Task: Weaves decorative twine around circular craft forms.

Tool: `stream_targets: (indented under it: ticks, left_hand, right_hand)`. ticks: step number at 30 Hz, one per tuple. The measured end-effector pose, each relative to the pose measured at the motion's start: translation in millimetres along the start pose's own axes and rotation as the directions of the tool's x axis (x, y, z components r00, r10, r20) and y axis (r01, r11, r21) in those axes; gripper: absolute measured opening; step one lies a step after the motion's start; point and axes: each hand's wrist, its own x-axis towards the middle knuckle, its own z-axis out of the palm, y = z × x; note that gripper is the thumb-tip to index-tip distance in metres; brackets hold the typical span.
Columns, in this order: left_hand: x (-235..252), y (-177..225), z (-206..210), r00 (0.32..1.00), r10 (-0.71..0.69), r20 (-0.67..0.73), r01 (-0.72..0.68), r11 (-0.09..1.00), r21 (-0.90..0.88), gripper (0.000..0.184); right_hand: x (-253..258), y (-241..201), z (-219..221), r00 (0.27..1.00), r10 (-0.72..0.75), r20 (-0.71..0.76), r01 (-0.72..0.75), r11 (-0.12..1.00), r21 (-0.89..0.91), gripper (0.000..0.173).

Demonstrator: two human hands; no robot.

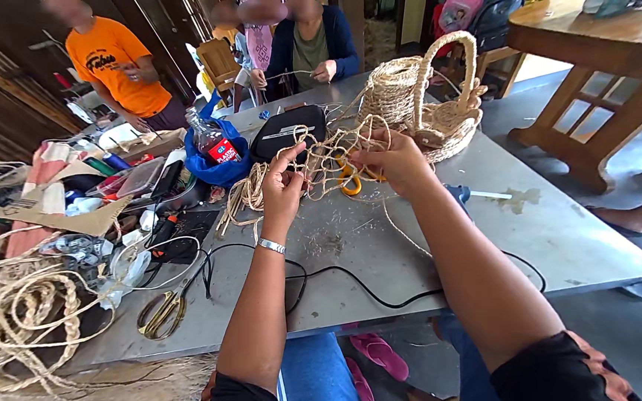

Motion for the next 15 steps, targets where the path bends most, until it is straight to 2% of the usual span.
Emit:
stream_targets:
  ticks: [3, 6, 8, 11, 15]
  left_hand:
    - [0.4, 0.4, 0.1, 1.0, -0.026, 0.003, 0.026, 0.999, 0.023, 0.05]
    - [0.7, -1.4, -0.5, 0.999, -0.031, 0.015, 0.031, 0.999, 0.014, 0.053]
    - [0.5, -0.7, 0.1, 0.999, -0.031, 0.023, 0.031, 1.0, -0.005, 0.052]
    - [-0.1, 1.6, 0.8, 0.999, -0.035, 0.037, 0.035, 0.999, -0.02, 0.052]
    - [-0.5, 1.0, 0.5, 0.999, 0.02, 0.04, -0.018, 0.999, -0.035, 0.049]
  right_hand:
    - [-0.8, -4.7, -1.3, 0.995, 0.054, 0.086, -0.059, 0.997, 0.057, 0.063]
    - [-1.6, -9.3, -3.5, 0.995, 0.024, 0.1, -0.032, 0.996, 0.078, 0.06]
    - [0.4, -7.6, -6.4, 0.995, -0.048, 0.084, 0.043, 0.998, 0.052, 0.052]
    - [3.9, -1.8, -8.3, 0.986, -0.168, 0.01, 0.167, 0.984, 0.06, 0.027]
    - [3.1, -2.7, -6.2, 0.988, -0.152, -0.026, 0.154, 0.976, 0.156, 0.02]
